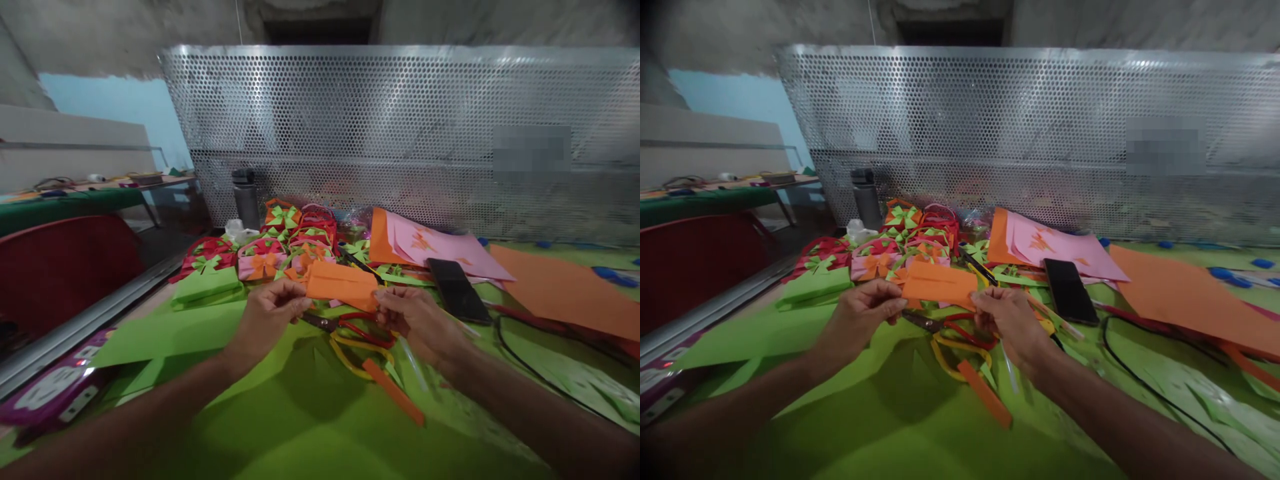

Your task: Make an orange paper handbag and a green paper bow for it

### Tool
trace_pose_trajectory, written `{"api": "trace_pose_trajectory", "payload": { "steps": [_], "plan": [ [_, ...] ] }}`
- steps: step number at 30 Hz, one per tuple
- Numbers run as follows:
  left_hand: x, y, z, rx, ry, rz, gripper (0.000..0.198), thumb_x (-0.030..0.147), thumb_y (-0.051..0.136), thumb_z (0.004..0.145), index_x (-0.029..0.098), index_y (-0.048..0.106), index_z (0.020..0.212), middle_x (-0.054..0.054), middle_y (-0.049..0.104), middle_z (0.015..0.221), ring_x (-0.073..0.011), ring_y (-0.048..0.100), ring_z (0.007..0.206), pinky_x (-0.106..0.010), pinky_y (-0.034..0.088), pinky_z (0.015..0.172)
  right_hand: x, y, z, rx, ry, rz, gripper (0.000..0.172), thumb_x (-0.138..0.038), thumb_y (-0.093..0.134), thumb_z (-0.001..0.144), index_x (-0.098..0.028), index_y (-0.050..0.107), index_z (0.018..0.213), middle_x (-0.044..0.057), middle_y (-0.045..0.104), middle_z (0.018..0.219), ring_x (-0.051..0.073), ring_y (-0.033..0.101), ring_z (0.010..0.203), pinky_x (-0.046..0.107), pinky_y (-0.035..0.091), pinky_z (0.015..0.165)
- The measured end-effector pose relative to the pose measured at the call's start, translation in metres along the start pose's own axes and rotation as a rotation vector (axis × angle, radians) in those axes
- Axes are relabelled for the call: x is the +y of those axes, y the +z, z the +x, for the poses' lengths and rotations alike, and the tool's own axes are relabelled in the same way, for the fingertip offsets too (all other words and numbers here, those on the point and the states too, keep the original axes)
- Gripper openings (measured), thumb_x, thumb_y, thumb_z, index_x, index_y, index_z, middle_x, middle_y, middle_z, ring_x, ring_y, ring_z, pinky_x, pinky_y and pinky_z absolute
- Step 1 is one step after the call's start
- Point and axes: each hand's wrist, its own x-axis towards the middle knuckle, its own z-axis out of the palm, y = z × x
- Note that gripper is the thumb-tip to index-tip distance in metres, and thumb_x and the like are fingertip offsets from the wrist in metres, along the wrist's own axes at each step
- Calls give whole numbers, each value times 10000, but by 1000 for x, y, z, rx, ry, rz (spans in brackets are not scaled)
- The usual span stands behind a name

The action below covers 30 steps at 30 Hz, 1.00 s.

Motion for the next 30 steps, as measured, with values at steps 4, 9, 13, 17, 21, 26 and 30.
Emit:
{"api": "trace_pose_trajectory", "payload": {
  "steps": [4, 9, 13, 17, 21, 26, 30],
  "plan": [
    [2, 0, -1, 26, 15, 34, 103, 235, 668, 662, 159, 603, 635, 49, 516, 485, -78, 461, 441, -181, 362, 432, -2, 2, -1, -7, -23, 8, 287, -387, 686, 631, -156, 537, 550, -13, 530, 498, 81, 460, 437, 216, 360, 449],
    [1, -3, 1, 17, -103, -141, 157, 241, 661, 678, 152, 551, 609, 68, 449, 466, -34, 357, 392, -144, 268, 378, 0, 4, 0, 22, -199, -52, 262, -411, 637, 683, -161, 576, 633, -19, 538, 575, 91, 473, 505, 230, 385, 509],
    [-1, -5, 2, -76, -281, -398, 196, 252, 691, 665, 154, 528, 620, 66, 437, 488, -29, 337, 405, -125, 238, 351, 1, 5, 1, 112, -365, -171, 160, -318, 650, 679, -170, 595, 702, -21, 551, 626, 105, 466, 569, 231, 380, 546],
    [1, -5, 0, -87, -387, -492, 189, 225, 710, 646, 155, 535, 631, 70, 427, 492, -30, 355, 417, -116, 230, 335, 3, 6, 0, 156, -431, -268, 104, -260, 638, 678, -171, 586, 671, -18, 556, 622, 115, 482, 578, 236, 394, 557],
    [5, -3, -2, -84, -415, -501, 200, 222, 727, 620, 155, 540, 635, 70, 439, 498, -31, 371, 424, -116, 244, 336, 4, 6, 0, 172, -431, -321, 110, -262, 631, 685, -168, 582, 653, -14, 555, 602, 117, 484, 552, 234, 391, 524],
    [6, -2, -2, -81, -414, -468, 214, 238, 733, 608, 159, 536, 640, 67, 451, 497, -34, 378, 425, -115, 246, 336, 3, 6, -1, 187, -423, -350, 125, -277, 630, 679, -171, 591, 627, -16, 548, 575, 112, 470, 517, 231, 371, 492],
    [4, -3, -3, -86, -344, -377, 214, 281, 717, 632, 156, 544, 639, 68, 443, 478, -29, 346, 408, -117, 246, 350, 2, 6, -3, 191, -436, -360, 149, -299, 634, 681, -170, 599, 616, -7, 559, 587, 121, 485, 533, 238, 370, 494]
  ]
}}
